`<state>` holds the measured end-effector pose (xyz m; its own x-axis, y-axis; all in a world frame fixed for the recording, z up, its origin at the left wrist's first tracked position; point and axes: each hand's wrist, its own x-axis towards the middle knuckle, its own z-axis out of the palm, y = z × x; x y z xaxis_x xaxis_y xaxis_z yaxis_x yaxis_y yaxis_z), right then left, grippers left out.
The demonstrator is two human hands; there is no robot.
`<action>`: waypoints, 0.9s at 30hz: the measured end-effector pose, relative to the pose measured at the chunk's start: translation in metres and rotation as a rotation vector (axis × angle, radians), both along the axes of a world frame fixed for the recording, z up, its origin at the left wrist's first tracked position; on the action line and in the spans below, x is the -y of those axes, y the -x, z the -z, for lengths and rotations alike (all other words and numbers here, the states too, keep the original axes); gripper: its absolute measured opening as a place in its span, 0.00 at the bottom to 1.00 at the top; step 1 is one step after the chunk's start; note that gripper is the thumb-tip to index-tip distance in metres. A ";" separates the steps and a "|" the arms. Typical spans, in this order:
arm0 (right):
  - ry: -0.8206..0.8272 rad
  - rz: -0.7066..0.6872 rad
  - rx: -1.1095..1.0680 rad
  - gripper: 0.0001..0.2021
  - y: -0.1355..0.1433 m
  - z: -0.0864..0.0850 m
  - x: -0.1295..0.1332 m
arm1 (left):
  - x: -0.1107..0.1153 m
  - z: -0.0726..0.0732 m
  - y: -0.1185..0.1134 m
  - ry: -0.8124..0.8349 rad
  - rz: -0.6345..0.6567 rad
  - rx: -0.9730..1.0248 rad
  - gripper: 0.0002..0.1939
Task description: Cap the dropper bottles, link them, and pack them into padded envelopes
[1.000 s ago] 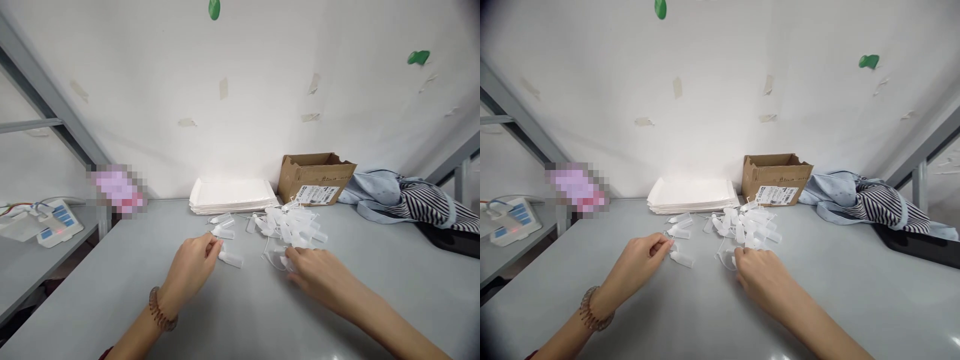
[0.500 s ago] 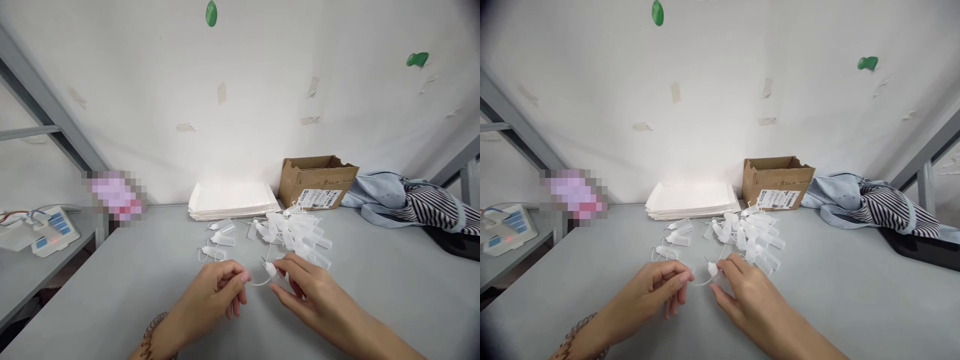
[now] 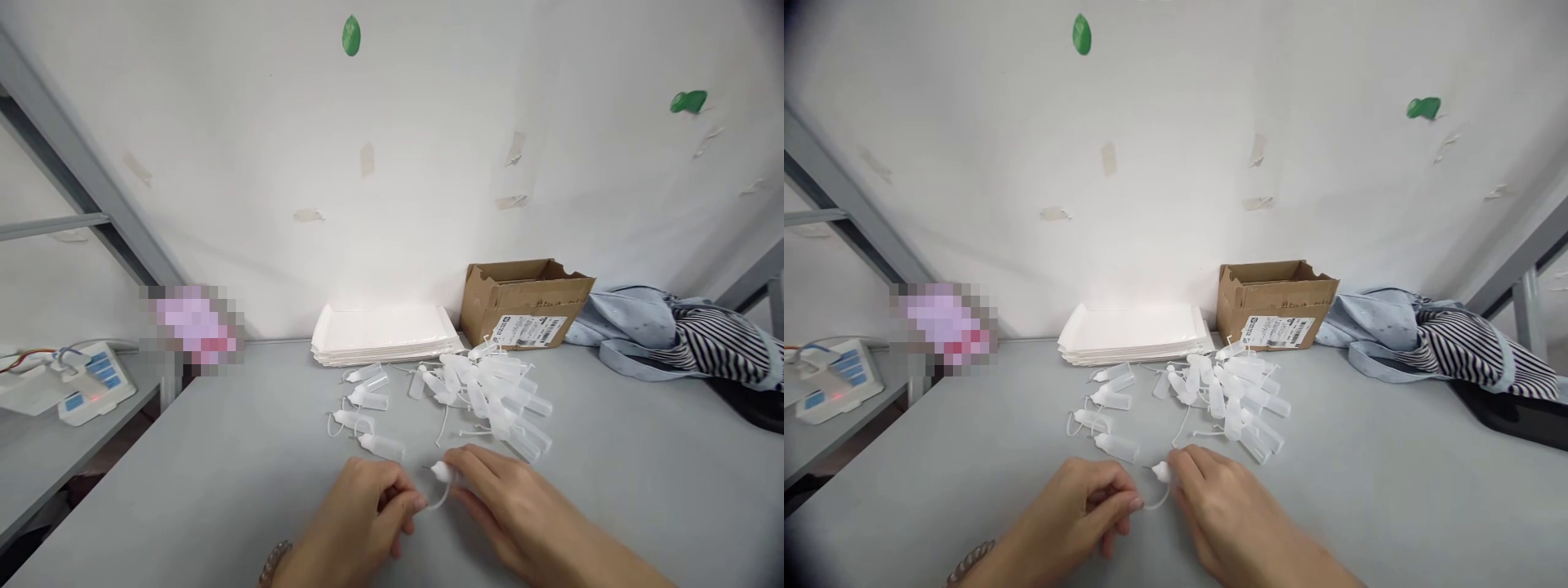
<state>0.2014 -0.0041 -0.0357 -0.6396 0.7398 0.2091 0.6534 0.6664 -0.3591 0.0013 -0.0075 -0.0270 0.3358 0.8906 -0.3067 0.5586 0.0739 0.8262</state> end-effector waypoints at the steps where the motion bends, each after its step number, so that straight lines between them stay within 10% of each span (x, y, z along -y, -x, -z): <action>1: -0.001 -0.005 -0.001 0.11 0.000 0.001 0.000 | 0.001 0.001 0.000 -0.022 0.018 0.003 0.12; 27: -0.115 -0.046 -0.110 0.23 -0.001 0.001 0.001 | 0.011 -0.009 0.003 -0.392 0.077 -0.093 0.12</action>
<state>0.2024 -0.0054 -0.0363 -0.6410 0.6773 0.3613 0.5820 0.7357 -0.3466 -0.0014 -0.0188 -0.0184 0.3932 0.9193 0.0186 0.6237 -0.2816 0.7292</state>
